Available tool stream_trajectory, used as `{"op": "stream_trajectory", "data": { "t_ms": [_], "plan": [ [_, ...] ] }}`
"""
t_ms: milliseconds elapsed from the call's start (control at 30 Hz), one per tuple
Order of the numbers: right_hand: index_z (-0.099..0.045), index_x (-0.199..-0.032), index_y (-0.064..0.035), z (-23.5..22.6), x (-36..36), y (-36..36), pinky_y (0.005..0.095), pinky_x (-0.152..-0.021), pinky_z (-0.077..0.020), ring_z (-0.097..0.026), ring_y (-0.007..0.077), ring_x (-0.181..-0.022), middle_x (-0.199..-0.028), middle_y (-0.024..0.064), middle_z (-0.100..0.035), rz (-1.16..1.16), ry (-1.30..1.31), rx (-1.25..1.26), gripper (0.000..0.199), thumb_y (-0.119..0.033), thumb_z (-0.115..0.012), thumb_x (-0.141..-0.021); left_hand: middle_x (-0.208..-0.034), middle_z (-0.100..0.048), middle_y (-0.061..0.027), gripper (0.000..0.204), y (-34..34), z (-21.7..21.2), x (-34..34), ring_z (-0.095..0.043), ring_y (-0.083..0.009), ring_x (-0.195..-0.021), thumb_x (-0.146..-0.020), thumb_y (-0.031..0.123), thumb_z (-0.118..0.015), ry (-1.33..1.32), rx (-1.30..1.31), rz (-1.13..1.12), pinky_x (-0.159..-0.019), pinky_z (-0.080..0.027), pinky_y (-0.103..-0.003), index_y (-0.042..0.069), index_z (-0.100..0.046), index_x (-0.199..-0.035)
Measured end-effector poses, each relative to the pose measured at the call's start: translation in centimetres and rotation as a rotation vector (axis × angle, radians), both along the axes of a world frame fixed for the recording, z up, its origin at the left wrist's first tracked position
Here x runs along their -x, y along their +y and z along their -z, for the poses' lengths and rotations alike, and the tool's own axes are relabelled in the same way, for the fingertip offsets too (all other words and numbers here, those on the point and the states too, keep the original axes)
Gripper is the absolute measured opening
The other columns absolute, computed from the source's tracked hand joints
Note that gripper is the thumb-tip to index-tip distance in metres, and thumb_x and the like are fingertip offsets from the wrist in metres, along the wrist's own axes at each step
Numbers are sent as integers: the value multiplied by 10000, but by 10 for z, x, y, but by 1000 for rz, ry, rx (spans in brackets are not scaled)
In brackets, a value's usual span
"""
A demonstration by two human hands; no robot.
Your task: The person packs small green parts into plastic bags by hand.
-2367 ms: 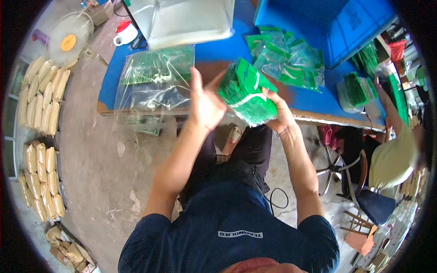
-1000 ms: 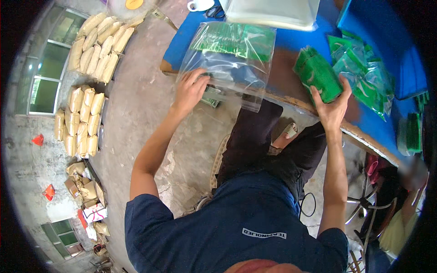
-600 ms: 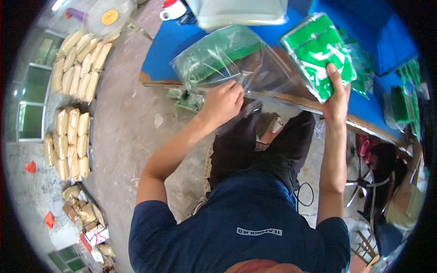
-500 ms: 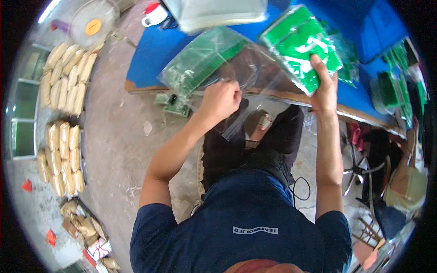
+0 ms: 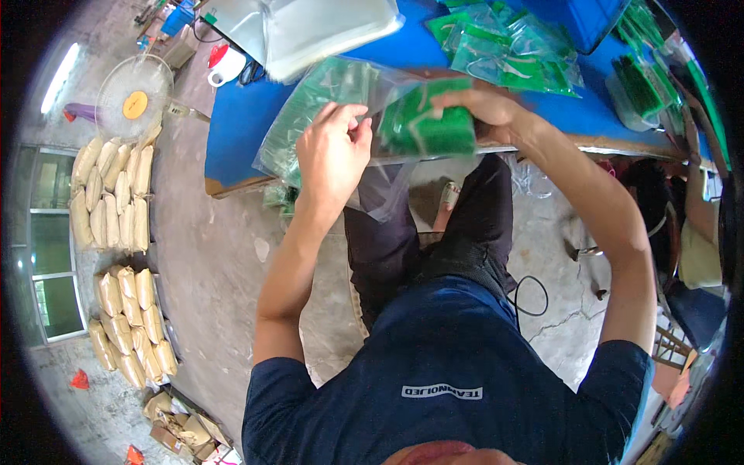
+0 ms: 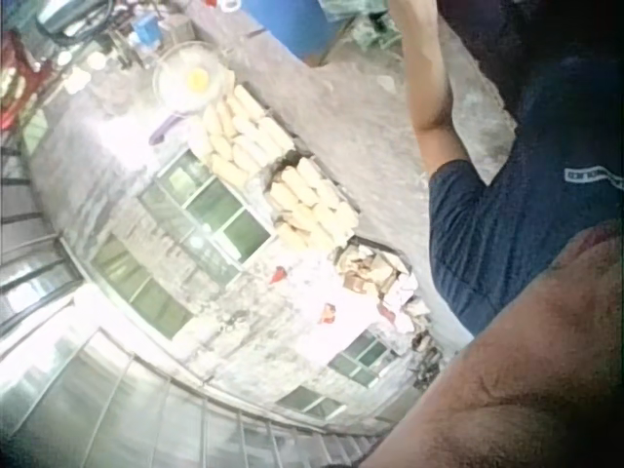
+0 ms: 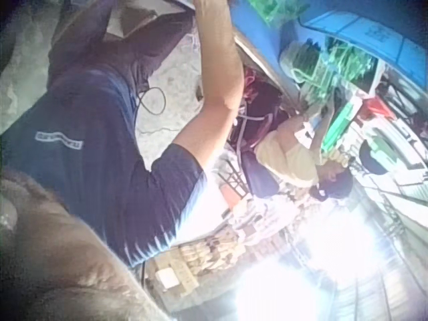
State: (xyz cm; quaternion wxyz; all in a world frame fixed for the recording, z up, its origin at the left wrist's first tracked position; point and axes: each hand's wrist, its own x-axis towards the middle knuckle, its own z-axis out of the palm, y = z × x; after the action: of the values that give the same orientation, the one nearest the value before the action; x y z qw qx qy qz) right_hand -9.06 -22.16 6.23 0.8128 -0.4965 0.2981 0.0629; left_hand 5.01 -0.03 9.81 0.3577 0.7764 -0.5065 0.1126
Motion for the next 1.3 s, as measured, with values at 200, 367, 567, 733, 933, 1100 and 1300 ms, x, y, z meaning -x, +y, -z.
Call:
{"op": "stream_trajectory", "data": {
  "t_ms": [200,367,567,733,933,1100,1300],
  "plan": [
    [-647,-1161,-71,-13,-15,52,379,-901,-548,-670,188,-1004,-1095,74,-695,80,-108,205,340,-215,-730,-863,-790,-655,-104,115,-7,3,7,-661,-229,-642,-823,109,-752,10,33,5,-598,-523,-334,47,-721,-914],
    [-627,-1155,-48,29,-73,50,381,-870,-555,-657,197,-973,-1085,107,-672,112,-271,-33,290,-234,-635,-932,-881,-673,-107,107,-37,8,16,-688,-300,-735,-843,168,-725,8,125,-35,-657,-551,-393,73,-709,-890],
    [-523,-1364,-93,32,-131,52,422,-1014,-452,-514,222,-1257,-1368,71,-558,-91,-282,110,456,-346,-580,-989,-1015,-705,-133,375,-17,3,-28,-706,-242,-919,-877,275,-741,235,425,-10,-780,-566,-345,52,-657,-1166],
    [-555,-1362,-112,24,-125,53,513,-965,-496,-551,252,-1213,-1332,84,-581,-119,-181,215,596,-465,-676,-897,-1478,-433,-230,764,53,71,-186,-471,-282,-1346,-962,370,-635,1044,349,-176,-1141,-359,-399,3,-270,-1523],
    [-483,-1425,-66,-2,-144,64,497,-916,-496,-551,267,-1209,-1353,132,-559,-161,37,439,899,-707,-634,-812,-1601,-268,-144,815,51,78,-184,-239,-217,-1488,-1010,358,-525,1333,167,270,-1229,-124,-347,-27,-69,-1563],
    [-451,-1413,-8,-5,-120,74,501,-976,-478,-573,276,-1187,-1294,170,-576,73,-96,610,798,-644,-518,-937,-1627,-206,-124,648,44,85,-175,-185,-202,-1503,-1049,258,-408,1424,266,385,-1230,-125,-352,-3,-125,-1570],
    [-305,-1462,58,35,-125,74,345,-894,-529,-566,258,-1222,-1337,218,-567,237,-141,840,765,-349,-686,-939,-1650,-144,-111,675,47,71,-159,-130,-213,-1519,-1038,306,-405,1540,318,392,-1233,-71,-353,48,-106,-1586]
  ]
}}
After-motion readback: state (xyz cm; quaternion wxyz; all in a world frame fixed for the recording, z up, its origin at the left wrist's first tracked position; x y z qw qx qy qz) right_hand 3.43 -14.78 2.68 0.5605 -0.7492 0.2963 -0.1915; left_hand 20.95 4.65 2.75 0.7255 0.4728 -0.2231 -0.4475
